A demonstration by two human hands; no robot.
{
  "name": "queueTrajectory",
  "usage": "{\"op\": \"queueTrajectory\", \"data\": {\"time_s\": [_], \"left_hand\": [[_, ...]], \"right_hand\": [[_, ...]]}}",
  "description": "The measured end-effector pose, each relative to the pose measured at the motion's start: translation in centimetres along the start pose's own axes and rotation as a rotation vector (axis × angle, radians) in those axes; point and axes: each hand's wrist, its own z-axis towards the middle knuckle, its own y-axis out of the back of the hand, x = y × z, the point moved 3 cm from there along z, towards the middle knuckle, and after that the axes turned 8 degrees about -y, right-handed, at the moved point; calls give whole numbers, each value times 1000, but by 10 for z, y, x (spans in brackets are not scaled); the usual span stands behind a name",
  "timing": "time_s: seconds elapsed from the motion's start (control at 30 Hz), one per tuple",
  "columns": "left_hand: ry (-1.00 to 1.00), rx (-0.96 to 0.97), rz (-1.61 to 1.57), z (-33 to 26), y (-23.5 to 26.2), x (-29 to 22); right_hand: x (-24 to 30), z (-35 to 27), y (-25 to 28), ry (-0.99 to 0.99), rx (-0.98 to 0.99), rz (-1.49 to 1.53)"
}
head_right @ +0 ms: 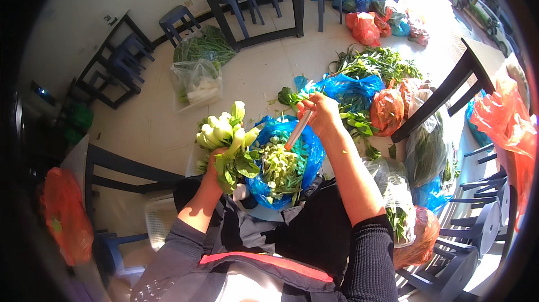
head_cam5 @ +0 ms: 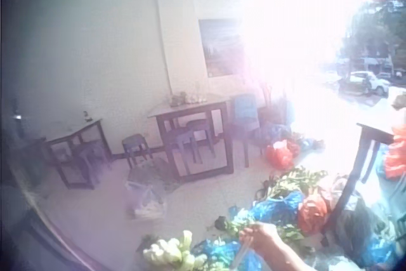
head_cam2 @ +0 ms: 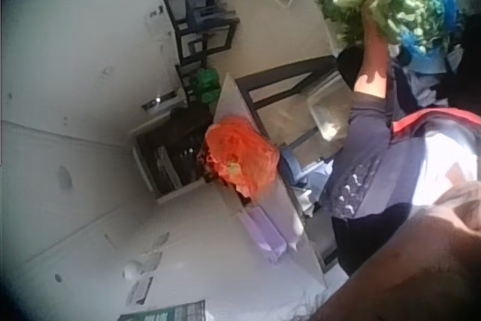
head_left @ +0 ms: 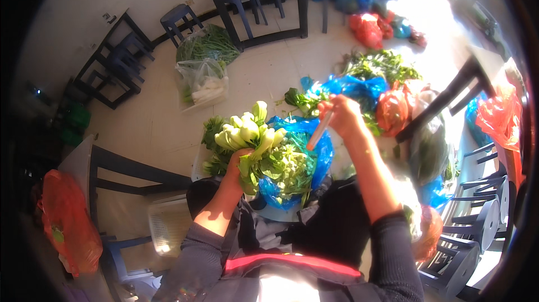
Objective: The person sits on the floor and trims leafy green vegetables by hand, removing outer leaves and unwanted parts. The trimmed pieces are placed into a white basket while the person continues to handle and separate the vegetables.
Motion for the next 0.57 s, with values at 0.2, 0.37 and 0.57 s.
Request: {"op": "queueTrajectory", "data": {"time_s": [0.2,0.37,0.57], "left_hand": [[-99,-106,35,12,62,-14],[-202,-148,228,-3,28,-8],[-211,162,204,-1,10,-3]], "right_hand": [[-49,-72,-45,106,416,-255],[-119,-89,-60,272,148,-644],[-153,-57,-53,387,168,-534]]}}
